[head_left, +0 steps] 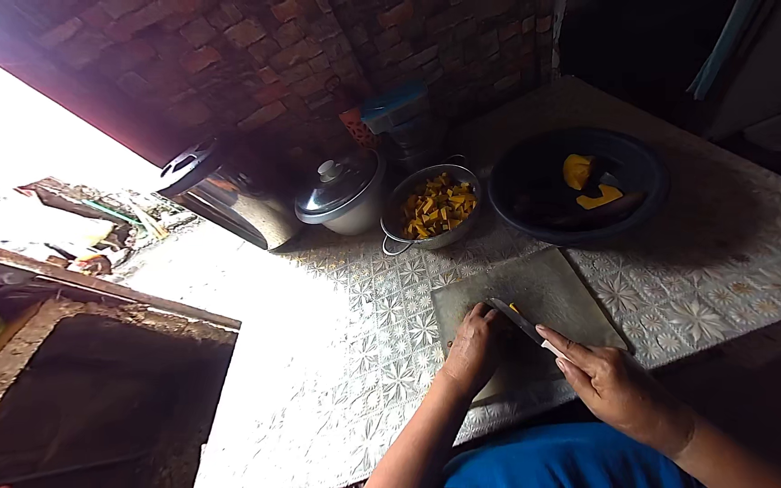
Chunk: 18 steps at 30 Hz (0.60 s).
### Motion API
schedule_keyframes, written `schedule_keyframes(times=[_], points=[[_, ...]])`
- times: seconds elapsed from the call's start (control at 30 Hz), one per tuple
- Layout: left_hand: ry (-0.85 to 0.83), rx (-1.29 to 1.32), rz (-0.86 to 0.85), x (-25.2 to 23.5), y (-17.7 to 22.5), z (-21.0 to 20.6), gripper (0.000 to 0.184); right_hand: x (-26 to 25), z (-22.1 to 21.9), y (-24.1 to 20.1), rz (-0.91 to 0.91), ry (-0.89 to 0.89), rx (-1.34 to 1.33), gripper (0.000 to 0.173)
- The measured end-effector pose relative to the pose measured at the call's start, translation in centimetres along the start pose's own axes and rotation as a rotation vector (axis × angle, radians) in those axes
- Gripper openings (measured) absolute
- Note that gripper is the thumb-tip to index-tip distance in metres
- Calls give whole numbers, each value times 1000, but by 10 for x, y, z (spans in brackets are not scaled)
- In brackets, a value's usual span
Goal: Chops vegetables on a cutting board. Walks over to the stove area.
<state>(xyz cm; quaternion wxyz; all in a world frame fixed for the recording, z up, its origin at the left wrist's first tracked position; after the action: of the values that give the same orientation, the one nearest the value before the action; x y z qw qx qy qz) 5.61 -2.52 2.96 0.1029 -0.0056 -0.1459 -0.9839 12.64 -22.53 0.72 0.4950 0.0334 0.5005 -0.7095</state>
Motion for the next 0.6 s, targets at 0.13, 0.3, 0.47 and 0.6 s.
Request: schedule_keyframes(times=[0.13, 0.3, 0.47, 0.6], points=[[77, -44, -22, 4, 1, -5, 19, 1, 2, 2, 2, 20, -17, 44], [206, 116, 42, 5, -6, -8, 17, 0, 4, 2, -104, -3, -232, 44], [53, 1476, 459, 5, -3, 6, 24, -7, 8, -4, -244, -43, -698, 42], [-189, 2074, 534, 7, 8, 2, 54, -10, 2, -4, -359, -113, -863, 43]])
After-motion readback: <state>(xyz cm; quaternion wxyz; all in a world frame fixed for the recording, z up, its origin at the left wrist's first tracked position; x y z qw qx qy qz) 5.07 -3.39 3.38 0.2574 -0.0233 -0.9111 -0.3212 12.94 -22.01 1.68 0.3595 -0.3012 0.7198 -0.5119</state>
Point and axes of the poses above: each hand's wrist, its own x-axis away from the middle knuckle, its own z-axis out of the back of the hand, y = z × x, the point moved 2 cm from there along -x, towards the middle knuckle, and after that the axes turned 10 degrees about -x, right-handed, at the moved point
